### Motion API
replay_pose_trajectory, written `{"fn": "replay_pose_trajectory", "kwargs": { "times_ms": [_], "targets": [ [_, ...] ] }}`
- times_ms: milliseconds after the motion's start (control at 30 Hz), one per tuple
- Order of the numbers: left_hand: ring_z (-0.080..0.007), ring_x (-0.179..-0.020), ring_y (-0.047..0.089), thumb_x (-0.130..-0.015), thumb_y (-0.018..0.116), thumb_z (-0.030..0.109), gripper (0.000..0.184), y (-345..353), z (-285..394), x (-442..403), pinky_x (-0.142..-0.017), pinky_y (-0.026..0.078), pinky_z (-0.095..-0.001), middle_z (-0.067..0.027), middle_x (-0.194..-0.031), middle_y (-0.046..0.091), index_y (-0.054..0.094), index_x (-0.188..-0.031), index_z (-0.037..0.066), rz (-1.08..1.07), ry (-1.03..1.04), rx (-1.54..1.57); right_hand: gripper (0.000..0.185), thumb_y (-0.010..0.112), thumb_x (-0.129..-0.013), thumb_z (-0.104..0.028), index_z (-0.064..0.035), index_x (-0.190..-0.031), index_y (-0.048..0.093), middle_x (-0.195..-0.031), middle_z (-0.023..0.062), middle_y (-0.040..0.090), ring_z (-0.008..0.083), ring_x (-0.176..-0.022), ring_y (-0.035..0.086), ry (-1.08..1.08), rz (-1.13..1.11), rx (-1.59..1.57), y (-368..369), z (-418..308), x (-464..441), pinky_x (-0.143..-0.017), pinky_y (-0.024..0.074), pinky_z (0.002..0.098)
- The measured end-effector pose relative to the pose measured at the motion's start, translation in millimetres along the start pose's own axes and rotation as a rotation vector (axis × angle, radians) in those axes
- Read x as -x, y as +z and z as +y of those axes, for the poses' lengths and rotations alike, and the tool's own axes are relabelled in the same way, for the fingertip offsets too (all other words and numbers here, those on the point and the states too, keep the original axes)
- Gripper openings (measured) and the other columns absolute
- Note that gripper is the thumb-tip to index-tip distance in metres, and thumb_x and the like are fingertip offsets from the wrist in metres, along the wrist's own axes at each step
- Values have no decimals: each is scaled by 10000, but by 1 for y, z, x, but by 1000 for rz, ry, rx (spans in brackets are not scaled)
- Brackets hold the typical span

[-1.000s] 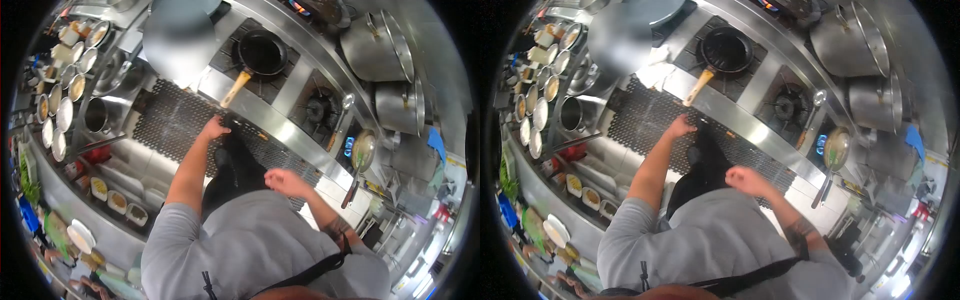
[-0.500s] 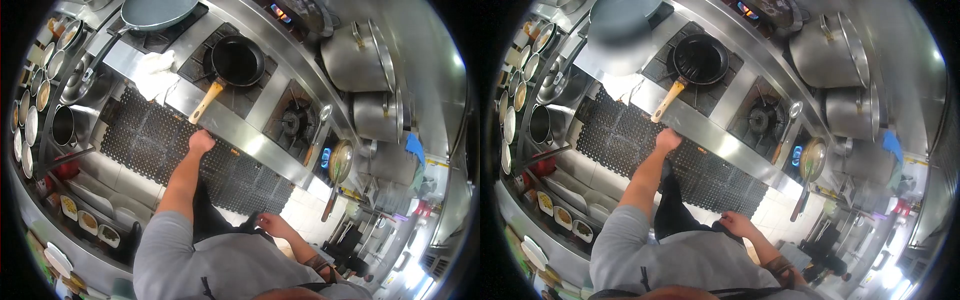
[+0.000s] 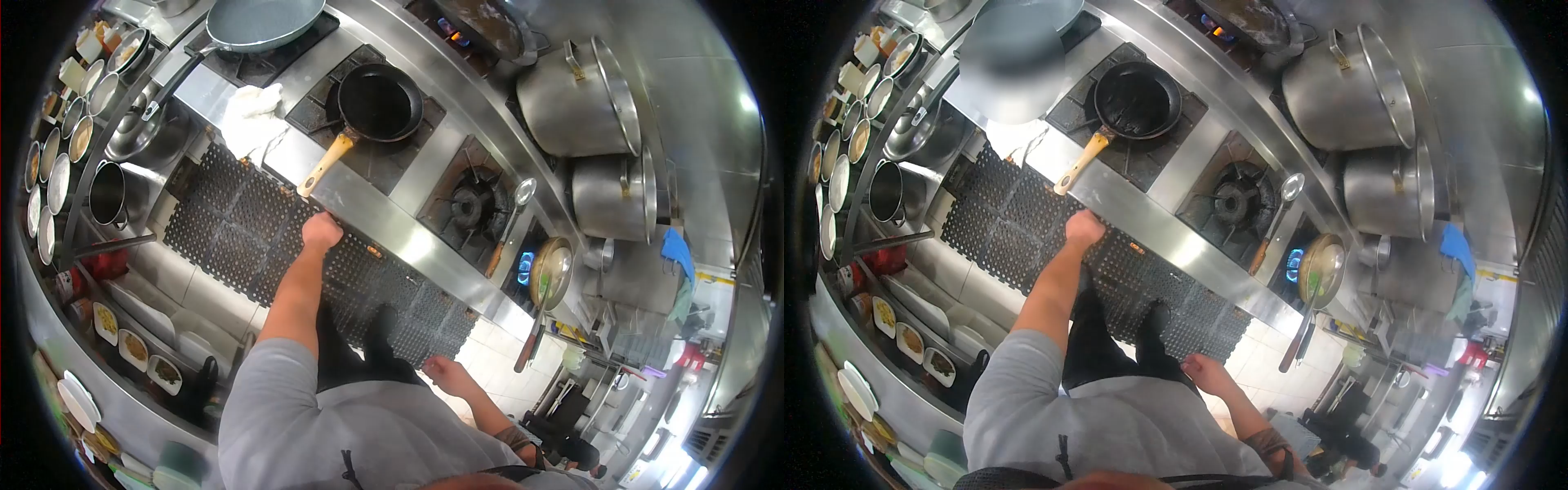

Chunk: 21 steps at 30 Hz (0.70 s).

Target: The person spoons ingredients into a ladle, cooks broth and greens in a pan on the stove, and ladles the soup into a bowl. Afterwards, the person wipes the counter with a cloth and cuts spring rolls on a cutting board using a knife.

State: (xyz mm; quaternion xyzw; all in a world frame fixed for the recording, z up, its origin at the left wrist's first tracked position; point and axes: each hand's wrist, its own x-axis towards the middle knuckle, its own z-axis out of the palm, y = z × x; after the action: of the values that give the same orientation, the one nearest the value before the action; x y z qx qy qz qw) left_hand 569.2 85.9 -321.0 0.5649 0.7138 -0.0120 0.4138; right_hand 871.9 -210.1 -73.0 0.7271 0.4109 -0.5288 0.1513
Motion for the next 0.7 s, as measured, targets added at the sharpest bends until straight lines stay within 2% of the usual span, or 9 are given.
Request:
{"fn": "replay_pose_trajectory", "kwargs": {
  "times_ms": [167, 267, 300, 367, 467, 533, 600, 633, 700],
  "targets": [
    [-358, -1048, 713, -835, 592, 218, 362, 4, 2, 5, -914, 572, -451, -186, -1096, 745, 728, -1129, 56, 3, 5, -18, 430, 634, -984, -426, -86, -1247, 663, -1070, 155, 742, 311, -1014, 714, -36, -51, 155, -18, 6, -3, -890, 547, 407],
    [-398, -1123, 678, -829, 656, 278, 615, -2, 5, 26, -979, 537, -473, -223, -1207, 704, 529, -1376, 27, 54, -101, 165, 465, 616, -985, -452, -87, -1271, 656, -1074, 147, 746, 319, -1023, 712, -125, -70, 232, -34, 18, -8, -896, 548, 423],
    [-398, -1123, 678, -829, 656, 278, 615, 2, 2, 35, -979, 537, -473, -223, -1207, 704, 529, -1376, 27, 73, -110, 166, 481, 610, -984, -461, -85, -1282, 652, -1079, 143, 748, 323, -1030, 711, -175, -79, 245, -42, 21, -12, -899, 548, 429],
    [-430, -1174, 647, -790, 720, 342, 777, 30, -20, 56, -1013, 518, -470, -257, -1266, 669, 454, -1421, -25, 146, -186, 331, 481, 620, -986, -442, -86, -1308, 641, -1064, 134, 751, 303, -1011, 714, -196, -106, 245, -68, 11, -1, -879, 551, 409],
    [-429, -1244, 606, -742, 781, 382, 799, 112, -92, 74, -1052, 503, -445, -284, -1333, 623, 533, -1362, -57, -44, -211, 204, 435, 665, -980, -364, -88, -1315, 642, -1028, 109, 748, 242, -938, 713, -441, -62, 158, -123, 8, 28, -844, 552, 366],
    [-413, -1176, 647, -767, 764, 351, 558, 161, -115, 128, -983, 534, -471, -288, -1196, 686, 688, -1133, -62, 58, -287, 128, 398, 675, -979, -321, -78, -1293, 650, -1001, 99, 745, 229, -923, 711, -484, 63, 26, -167, 28, 54, -840, 551, 371],
    [-378, -988, 730, -794, 757, 358, 470, 188, -112, 194, -865, 588, -450, -254, -1033, 739, 725, -1034, -45, 16, -300, 10, 327, 664, -980, -264, -72, -1245, 668, -1058, 117, 714, 262, -973, 688, -613, 453, 64, -212, 81, 65, -853, 541, 393],
    [-318, -734, 748, -828, 734, 363, 419, 197, -112, 208, -721, 610, -432, -214, -845, 745, 737, -924, -45, -275, -202, -120, 313, 674, -960, -246, -61, -1212, 677, -1069, 144, 691, 300, -1002, 671, -550, 611, 124, -235, 100, 82, -887, 529, 408],
    [-366, -980, 726, -843, 685, 381, 435, 198, -75, 257, -881, 581, -432, -251, -1047, 734, 749, -988, -23, -469, -435, 97, 357, 699, -932, -263, -40, -1209, 671, -1084, 161, 671, 361, -1070, 628, -515, 918, 183, -268, 187, 73, -953, 495, 445]
  ]
}}
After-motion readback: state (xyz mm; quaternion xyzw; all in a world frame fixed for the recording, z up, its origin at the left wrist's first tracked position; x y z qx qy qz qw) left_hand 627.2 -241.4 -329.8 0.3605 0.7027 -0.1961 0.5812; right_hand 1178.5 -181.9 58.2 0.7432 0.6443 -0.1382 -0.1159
